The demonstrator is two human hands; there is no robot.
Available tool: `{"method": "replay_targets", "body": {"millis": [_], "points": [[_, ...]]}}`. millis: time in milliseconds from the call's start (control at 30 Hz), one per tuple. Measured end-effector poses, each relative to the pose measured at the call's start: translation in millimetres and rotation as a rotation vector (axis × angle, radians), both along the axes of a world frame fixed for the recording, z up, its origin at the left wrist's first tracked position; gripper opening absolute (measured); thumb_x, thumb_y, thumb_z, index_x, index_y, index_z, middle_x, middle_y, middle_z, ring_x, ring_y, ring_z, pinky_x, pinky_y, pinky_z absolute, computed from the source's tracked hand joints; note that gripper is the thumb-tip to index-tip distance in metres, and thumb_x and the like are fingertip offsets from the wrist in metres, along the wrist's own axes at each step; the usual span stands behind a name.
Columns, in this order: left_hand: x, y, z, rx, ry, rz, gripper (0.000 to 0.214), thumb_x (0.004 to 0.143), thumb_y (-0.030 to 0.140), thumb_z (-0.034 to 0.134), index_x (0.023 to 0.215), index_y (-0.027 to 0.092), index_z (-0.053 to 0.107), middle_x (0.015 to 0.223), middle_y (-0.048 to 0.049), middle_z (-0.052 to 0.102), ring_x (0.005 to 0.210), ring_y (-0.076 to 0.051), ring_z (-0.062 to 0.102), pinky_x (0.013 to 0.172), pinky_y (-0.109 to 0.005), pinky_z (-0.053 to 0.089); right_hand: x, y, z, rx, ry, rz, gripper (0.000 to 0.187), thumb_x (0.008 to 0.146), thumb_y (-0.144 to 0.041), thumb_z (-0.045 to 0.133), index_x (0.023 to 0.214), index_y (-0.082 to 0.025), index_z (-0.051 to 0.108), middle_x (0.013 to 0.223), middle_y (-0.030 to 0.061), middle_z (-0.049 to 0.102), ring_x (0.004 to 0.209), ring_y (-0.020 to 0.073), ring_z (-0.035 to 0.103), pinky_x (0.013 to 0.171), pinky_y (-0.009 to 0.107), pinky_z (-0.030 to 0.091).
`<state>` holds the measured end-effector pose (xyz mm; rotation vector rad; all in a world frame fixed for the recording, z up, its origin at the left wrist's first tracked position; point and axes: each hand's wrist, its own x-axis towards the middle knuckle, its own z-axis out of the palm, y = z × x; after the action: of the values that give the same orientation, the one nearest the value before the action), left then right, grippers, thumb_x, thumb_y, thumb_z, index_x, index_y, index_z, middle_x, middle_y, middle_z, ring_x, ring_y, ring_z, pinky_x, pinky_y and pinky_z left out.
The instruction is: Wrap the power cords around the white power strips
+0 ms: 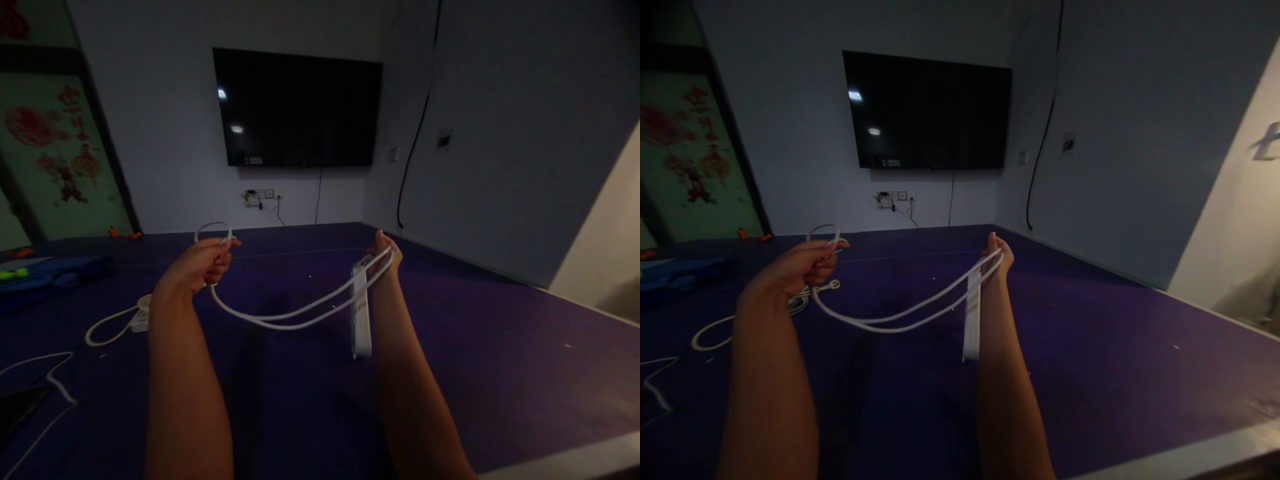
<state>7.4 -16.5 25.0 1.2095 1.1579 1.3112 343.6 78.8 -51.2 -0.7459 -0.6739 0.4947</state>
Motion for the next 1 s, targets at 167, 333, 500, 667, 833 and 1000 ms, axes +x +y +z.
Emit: {"method": "replay_targets", "body": {"millis": [167,333,500,667,833,1000], "points": [[48,-9,6.0,0.103,0.348,0.022,0.023,0.081,0.036,0.06,0.073,0.015,0.065,0.04,0.0052,0.033,0.029,-0.006,0.024,0.03,-0.018,0.008,-33,6,15.9,0.012,-0.129,0.107,0.034,0.067,-0.049,0.067,0.073,-0.017,0.057,0.046,-0.0098,0.036,0.038,0.0049,0.034,0.038,0.019,0.027],[72,-17,6.2,0.203,0.578,-0.271,0.03,0.078,0.043,0.061,0.065,0.017,0.066,0.041,0.0038,0.034,0.032,-0.006,0.023,0.033,-0.02,0.008,-59,3,23.3,0.05,-0.426,0.202,0.037,0.065,-0.051,0.066,0.073,-0.015,0.064,0.046,-0.0078,0.04,0.043,0.0063,0.037,0.043,0.02,0.029],[83,-14,-0.5,0.228,0.622,-0.524,0.048,0.074,0.05,0.064,0.044,0.018,0.044,0.039,0.0041,0.032,0.034,-0.005,0.023,0.035,-0.021,0.01,-85,-12,29.7,0.039,-0.702,0.26,0.035,0.071,-0.049,0.06,0.073,-0.015,0.067,0.047,-0.0057,0.044,0.046,0.0082,0.039,0.047,0.021,0.029],[91,-2,-12.6,0.18,0.633,-0.56,0.049,0.074,0.057,0.06,0.047,0.019,0.045,0.04,0.0038,0.031,0.032,-0.006,0.021,0.035,-0.024,0.006,-105,-17,33.2,0.03,-0.916,0.289,0.021,0.073,-0.035,0.061,0.068,-0.016,0.068,0.054,-0.0016,0.057,0.053,0.011,0.049,0.053,0.022,0.035],[94,7,-19.0,0.149,0.635,-0.625,0.051,0.067,0.056,0.067,0.045,0.02,0.038,0.039,0.0055,0.028,0.033,-0.005,0.018,0.035,-0.025,0.005,-114,-17,30.5,0.046,-1.062,0.264,0.012,0.07,-0.025,0.064,0.063,-0.017,0.068,0.059,0.0003,0.064,0.062,0.014,0.058,0.06,0.024,0.04],[90,12,-18.5,0.206,0.68,-0.678,0.041,0.065,0.041,0.075,0.045,0.019,0.047,0.037,0.0054,0.031,0.032,-0.005,0.022,0.035,-0.024,0.008,-115,-16,25.3,0.029,-1.05,0.359,0.013,0.071,-0.019,0.059,0.066,-0.016,0.071,0.064,0.0014,0.066,0.066,0.0151,0.061,0.062,0.025,0.043]]}}
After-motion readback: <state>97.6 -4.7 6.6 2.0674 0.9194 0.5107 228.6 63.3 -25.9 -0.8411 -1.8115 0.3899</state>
